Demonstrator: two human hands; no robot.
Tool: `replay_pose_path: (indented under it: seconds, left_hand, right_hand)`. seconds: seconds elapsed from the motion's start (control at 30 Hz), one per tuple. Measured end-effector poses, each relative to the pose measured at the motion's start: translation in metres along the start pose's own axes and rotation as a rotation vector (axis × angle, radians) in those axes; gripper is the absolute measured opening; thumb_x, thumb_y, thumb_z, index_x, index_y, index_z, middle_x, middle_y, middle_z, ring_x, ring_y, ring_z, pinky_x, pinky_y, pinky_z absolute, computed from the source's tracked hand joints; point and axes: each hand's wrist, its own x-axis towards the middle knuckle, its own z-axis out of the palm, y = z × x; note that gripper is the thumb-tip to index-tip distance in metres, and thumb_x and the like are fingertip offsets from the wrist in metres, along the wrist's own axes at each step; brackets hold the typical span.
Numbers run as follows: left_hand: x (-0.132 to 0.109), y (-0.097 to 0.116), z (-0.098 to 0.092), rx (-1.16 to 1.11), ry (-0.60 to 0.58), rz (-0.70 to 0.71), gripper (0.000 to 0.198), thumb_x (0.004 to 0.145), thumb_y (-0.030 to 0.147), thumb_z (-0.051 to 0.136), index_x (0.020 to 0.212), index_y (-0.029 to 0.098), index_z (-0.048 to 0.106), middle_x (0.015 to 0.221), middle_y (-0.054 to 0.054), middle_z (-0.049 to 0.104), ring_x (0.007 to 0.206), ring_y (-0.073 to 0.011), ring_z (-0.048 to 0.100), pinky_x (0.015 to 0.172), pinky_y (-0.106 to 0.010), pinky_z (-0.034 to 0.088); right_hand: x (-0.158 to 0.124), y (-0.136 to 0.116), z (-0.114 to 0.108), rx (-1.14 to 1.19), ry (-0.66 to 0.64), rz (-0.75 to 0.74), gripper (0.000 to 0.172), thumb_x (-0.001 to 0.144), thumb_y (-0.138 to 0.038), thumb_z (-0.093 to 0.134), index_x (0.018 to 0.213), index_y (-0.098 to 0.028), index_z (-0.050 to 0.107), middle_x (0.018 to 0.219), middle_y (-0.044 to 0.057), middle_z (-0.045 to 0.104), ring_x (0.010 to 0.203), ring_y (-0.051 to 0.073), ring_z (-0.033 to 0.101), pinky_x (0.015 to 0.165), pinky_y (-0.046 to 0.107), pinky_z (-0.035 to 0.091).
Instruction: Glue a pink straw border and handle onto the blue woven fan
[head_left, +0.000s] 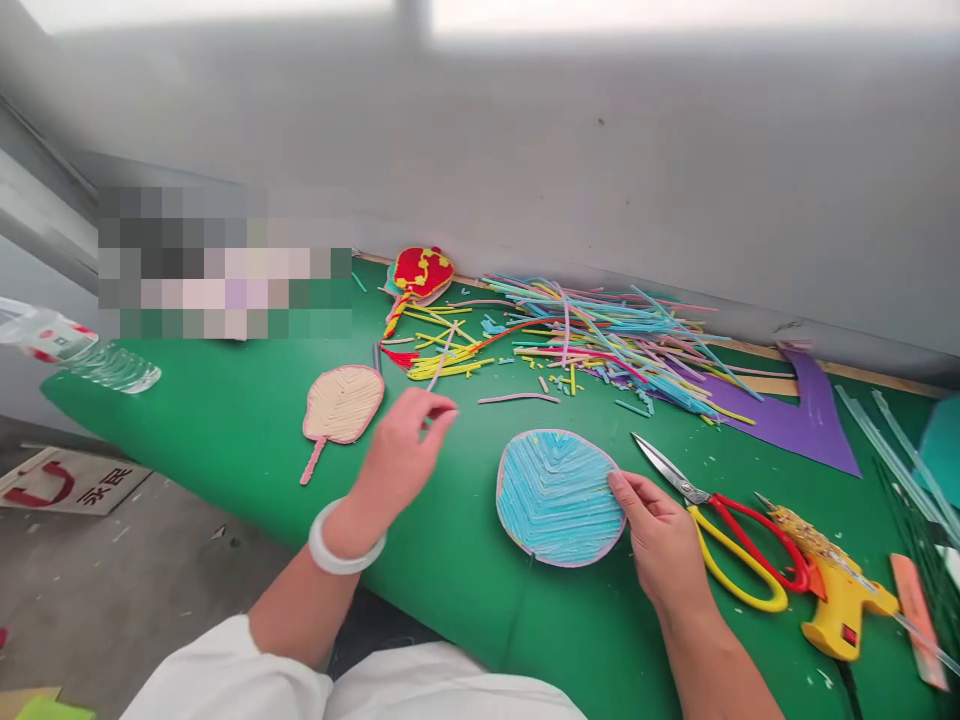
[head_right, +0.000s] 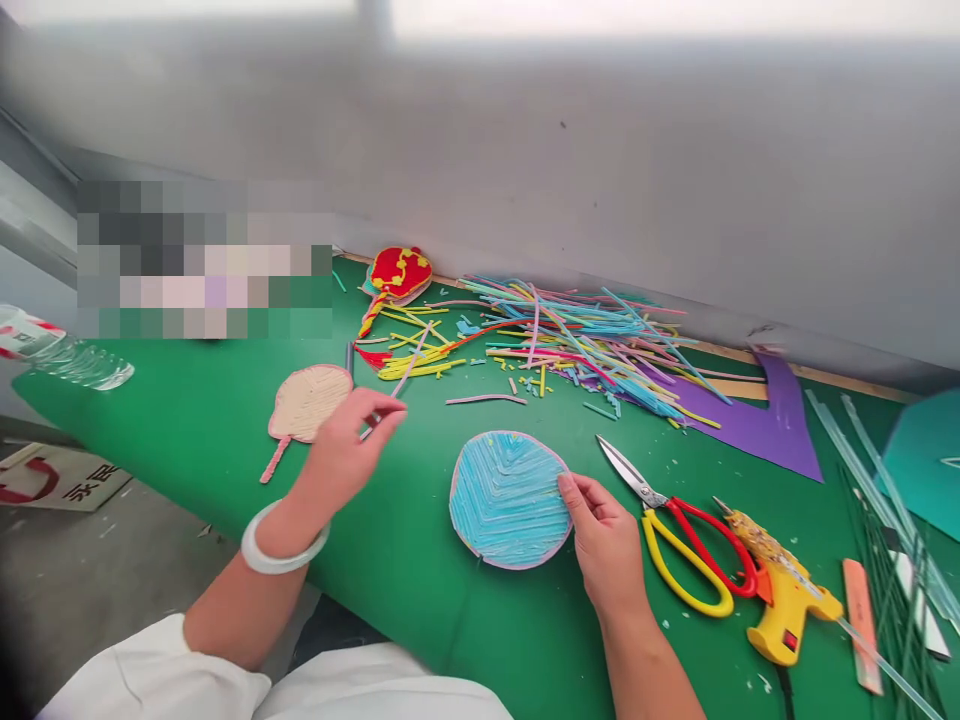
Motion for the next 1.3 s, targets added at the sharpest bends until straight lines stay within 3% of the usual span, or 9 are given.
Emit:
replay_pose_path:
  seconds: [0.13, 0.3, 0.43, 0.63, 0.8, 0.97, 1.03, 1.17, 1.3]
  left_hand:
    - [-0.022, -0.062, -0.055, 0.547, 0.223, -0.171, 0.019, 0.093, 0.032, 0.049, 0.098, 0.019, 0.061, 0.102, -0.012, 0.061, 0.099, -0.0287, 0.058, 0.09, -0.04, 0.044]
    - [-0.039, -0.125, -0.088, 0.667, 0.117, -0.524, 0.022, 0.086, 0.039, 0.056, 0.092, 0.018, 0.057, 0.103, -0.017, 0.06, 0.104, -0.0376, 0.055, 0.084, -0.045, 0.042]
    - [-0.036, -0.133, -0.096, 0.498, 0.071, -0.63, 0.02, 0.082, 0.037, 0.059, 0.073, 0.02, 0.053, 0.076, -0.007, 0.062, 0.074, -0.0258, 0.057, 0.065, -0.034, 0.04]
    - [-0.033, -0.11, -0.108, -0.067, 0.083, -0.737, 0.022, 0.084, 0.041, 0.061, 0.081, 0.02, 0.057, 0.061, 0.006, 0.058, 0.05, -0.0081, 0.039, 0.05, -0.02, 0.031]
    - [-0.035, -0.063, -0.073, -0.515, 0.167, -0.643, 0.046, 0.062, 0.051, 0.084, 0.084, 0.019, 0.059, 0.064, 0.006, 0.063, 0.049, -0.0065, 0.042, 0.046, -0.019, 0.03]
    - [-0.035, 0.005, 0.004, -0.626, -0.293, -0.488, 0.044, 0.069, 0.054, 0.079, 0.085, 0.019, 0.058, 0.064, 0.001, 0.065, 0.048, -0.0082, 0.046, 0.046, -0.021, 0.033]
    - [-0.033, 0.025, 0.033, -0.642, -0.371, -0.419, 0.04, 0.072, 0.052, 0.077, 0.084, 0.019, 0.058, 0.063, 0.002, 0.063, 0.047, -0.0088, 0.045, 0.047, -0.023, 0.035]
    - [-0.033, 0.039, 0.068, -0.505, -0.34, -0.224, 0.023, 0.083, 0.043, 0.068, 0.086, 0.021, 0.06, 0.076, -0.002, 0.068, 0.065, -0.0146, 0.059, 0.061, -0.026, 0.043]
    - [-0.036, 0.029, 0.074, -0.45, -0.424, -0.13, 0.024, 0.087, 0.046, 0.063, 0.087, 0.023, 0.06, 0.073, 0.0, 0.067, 0.058, -0.0138, 0.056, 0.059, -0.027, 0.042]
  right_hand:
    - [0.0, 0.0, 0.0, -0.006, -0.013, 0.012, 0.041, 0.071, -0.053, 0.08, 0.098, -0.022, 0.077, 0.092, 0.005, 0.077, 0.08, 0.023, 0.069, 0.071, 0.033, 0.056]
    - [0.002, 0.002, 0.002, -0.034, -0.02, -0.023, 0.043, 0.071, -0.055, 0.078, 0.096, -0.021, 0.078, 0.09, 0.006, 0.077, 0.08, 0.023, 0.069, 0.073, 0.034, 0.056]
    - [0.007, 0.004, 0.004, -0.039, -0.031, -0.044, 0.047, 0.069, -0.059, 0.078, 0.094, -0.019, 0.078, 0.087, 0.006, 0.077, 0.079, 0.023, 0.068, 0.072, 0.034, 0.055]
    - [0.012, 0.006, 0.004, -0.096, -0.025, -0.072, 0.053, 0.072, -0.063, 0.073, 0.098, -0.017, 0.077, 0.089, 0.007, 0.077, 0.078, 0.022, 0.068, 0.074, 0.036, 0.055]
    - [0.01, 0.006, 0.004, -0.217, 0.022, -0.139, 0.051, 0.077, -0.063, 0.068, 0.102, -0.02, 0.077, 0.097, 0.007, 0.077, 0.092, 0.027, 0.068, 0.084, 0.04, 0.052]
    - [0.003, -0.003, 0.004, -0.35, 0.212, -0.312, 0.051, 0.082, -0.063, 0.061, 0.112, -0.023, 0.074, 0.114, 0.011, 0.071, 0.111, 0.03, 0.06, 0.101, 0.047, 0.043]
    - [-0.007, -0.013, 0.006, -0.368, 0.298, -0.44, 0.052, 0.087, -0.063, 0.055, 0.115, -0.022, 0.071, 0.115, 0.013, 0.069, 0.11, 0.029, 0.06, 0.099, 0.046, 0.044]
    - [-0.031, -0.04, 0.016, -0.088, 0.087, -0.429, 0.057, 0.094, -0.066, 0.039, 0.118, -0.023, 0.068, 0.111, 0.011, 0.072, 0.099, 0.026, 0.066, 0.086, 0.04, 0.052]
    - [-0.038, -0.05, 0.029, 0.095, 0.018, -0.335, 0.049, 0.084, -0.057, 0.066, 0.118, -0.023, 0.068, 0.114, 0.008, 0.073, 0.105, 0.026, 0.066, 0.091, 0.039, 0.053]
